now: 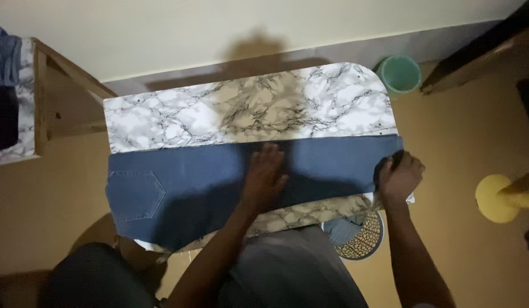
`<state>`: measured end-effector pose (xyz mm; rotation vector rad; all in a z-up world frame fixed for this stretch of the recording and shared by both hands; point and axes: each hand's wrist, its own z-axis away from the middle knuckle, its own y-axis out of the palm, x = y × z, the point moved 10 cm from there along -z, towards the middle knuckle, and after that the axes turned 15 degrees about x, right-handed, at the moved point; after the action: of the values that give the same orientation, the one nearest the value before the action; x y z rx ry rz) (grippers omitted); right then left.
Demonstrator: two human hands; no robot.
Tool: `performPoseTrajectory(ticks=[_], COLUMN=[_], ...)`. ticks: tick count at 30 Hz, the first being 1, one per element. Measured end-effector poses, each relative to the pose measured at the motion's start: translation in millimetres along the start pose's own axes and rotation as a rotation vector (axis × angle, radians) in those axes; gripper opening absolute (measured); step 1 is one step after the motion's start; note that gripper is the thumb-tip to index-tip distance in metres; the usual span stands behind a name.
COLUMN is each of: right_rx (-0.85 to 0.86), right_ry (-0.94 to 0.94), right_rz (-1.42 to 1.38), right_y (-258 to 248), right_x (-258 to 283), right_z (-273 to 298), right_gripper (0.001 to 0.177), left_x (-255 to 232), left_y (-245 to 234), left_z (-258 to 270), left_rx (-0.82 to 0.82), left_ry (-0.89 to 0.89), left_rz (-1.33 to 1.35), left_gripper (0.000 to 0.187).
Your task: The person folds a pair of blue jeans on a marble-patterned table, then places the folded jeans on a nearby desk. They then pick up a dark jacket from a laundry basket and begin folding it on the same table.
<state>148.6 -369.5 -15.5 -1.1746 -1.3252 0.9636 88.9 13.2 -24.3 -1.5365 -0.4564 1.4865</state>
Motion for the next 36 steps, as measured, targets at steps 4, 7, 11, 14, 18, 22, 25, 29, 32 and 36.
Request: performPoseTrajectory(ticks=[4, 7, 11, 14, 18, 22, 25, 29, 32, 36], right_rx=[0.084, 0.103, 0.204, 0.245, 0.250, 0.415, 0.527, 0.551, 0.601, 0.769], right_ry=[0.118, 0.095, 0.165, 0.177, 0.129, 0.316, 0.482, 0.331, 0.319, 0.483], right_rz=[0.117, 0.089, 0.028, 0.068, 0.077, -0.170, -0.440, -0.419, -0.632, -0.712], right_y=[10.6, 10.3, 21.2, 26.8, 23.0, 32.7, 40.7, 27.7, 28.9, 32.7], right_x=[-25.7, -33.4, -48.1, -53.2, -54.6, -80.7, -93.5, -75.9, -64.0, -61.1], right_z=[7.4, 9.0, -0.9, -8.9, -19.8, -28.9, -26.3, -34.1, -30.8, -21.6], right_gripper=[0.045, 0.045, 0.041, 0.043, 0.056, 0.068, 0.068, 0.049, 0.042, 0.050], left_x=[35.5, 115.3, 159.3, 181.6, 181.1, 180.9, 179.6, 176.6, 174.5, 176.6], left_y=[-51.7, -78.0, -123.1, -120.3, -118.4, -116.0, -118.1, -120.1, -120.3, -119.2], left_z=[86.9, 136.1, 196.3, 206.8, 206.9, 206.0, 208.2, 207.0, 206.1, 206.6], left_rx=[-0.468, -0.365, -0.483, -0.378, -0.382, -0.390, -0.394, -0.382, -0.384, -0.379], left_ry=[0.011, -0.325, -0.494, -0.642, -0.696, -0.686, -0.689, -0.695, -0.690, -0.706], left_rz=[-0.182, -0.171, -0.225, -0.173, -0.271, -0.224, -0.194, -0.203, -0.218, -0.190], left_gripper=[0.066, 0.066, 0.065, 0.074, 0.074, 0.076, 0.076, 0.076, 0.076, 0.078])
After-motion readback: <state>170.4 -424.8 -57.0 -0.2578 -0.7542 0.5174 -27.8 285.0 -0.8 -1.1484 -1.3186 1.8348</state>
